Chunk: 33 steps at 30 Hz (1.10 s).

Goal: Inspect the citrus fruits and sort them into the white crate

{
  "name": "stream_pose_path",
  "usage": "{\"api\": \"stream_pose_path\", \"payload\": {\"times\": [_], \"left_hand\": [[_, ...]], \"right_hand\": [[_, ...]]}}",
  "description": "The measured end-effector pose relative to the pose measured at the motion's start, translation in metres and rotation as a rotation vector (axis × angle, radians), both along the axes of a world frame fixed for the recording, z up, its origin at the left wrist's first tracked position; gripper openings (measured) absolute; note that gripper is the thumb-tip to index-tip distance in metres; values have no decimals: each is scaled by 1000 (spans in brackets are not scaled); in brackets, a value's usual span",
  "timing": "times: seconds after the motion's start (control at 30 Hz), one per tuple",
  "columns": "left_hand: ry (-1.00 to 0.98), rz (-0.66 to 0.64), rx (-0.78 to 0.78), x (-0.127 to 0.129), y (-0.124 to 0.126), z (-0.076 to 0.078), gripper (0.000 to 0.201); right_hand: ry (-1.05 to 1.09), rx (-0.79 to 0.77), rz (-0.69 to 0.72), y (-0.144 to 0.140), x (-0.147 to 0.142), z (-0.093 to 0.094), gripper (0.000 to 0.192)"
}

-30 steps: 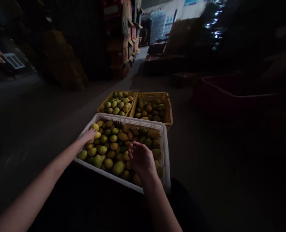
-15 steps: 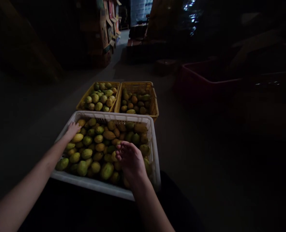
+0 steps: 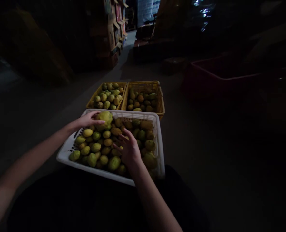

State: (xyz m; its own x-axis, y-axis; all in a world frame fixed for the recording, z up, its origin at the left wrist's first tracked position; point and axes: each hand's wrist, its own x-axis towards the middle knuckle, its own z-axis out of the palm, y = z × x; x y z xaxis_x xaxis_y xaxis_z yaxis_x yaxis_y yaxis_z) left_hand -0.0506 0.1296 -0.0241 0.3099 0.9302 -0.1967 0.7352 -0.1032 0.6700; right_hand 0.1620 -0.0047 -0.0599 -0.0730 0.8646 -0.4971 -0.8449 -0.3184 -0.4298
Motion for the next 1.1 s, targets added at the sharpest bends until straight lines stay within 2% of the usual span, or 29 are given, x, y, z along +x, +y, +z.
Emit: {"api": "stream_pose_path", "payload": {"times": [0.1, 0.17, 0.23, 0.37, 0.5, 0.6, 0.67, 0.77, 0.87, 0.97, 1.1], "left_hand": [[-342, -200, -184, 22, -27, 23, 66], [-433, -189, -190, 24, -33, 21, 53], [-399, -85, -176, 20, -30, 4, 38], [-106, 172, -249, 7, -30, -57, 16], [0, 310, -263, 6, -42, -111, 22], [-49, 542, -150, 13, -41, -138, 24], [-84, 640, -84, 19, -34, -154, 27], [-72, 679, -75, 31, -23, -174, 40], [-58, 734, -82, 39, -18, -187, 55], [-99, 772, -76, 37, -18, -191, 58], [-282, 814, -95, 25, -24, -185, 48]], "right_hand": [[55, -43, -86, -6, -2, 16, 15], [75, -162, -134, -13, 4, 26, 10], [96, -257, -128, -21, 12, 35, 10], [126, -263, -139, -30, 28, 42, 13], [135, -301, -237, -25, 39, 35, 9], [144, -321, -268, -20, 44, 31, 7], [150, -317, -275, -17, 44, 32, 6], [169, -306, -272, -15, 43, 34, 6], [183, -317, -268, -13, 41, 37, 5], [181, -330, -250, -12, 40, 39, 6], [172, -327, -236, -12, 37, 42, 8]]}}
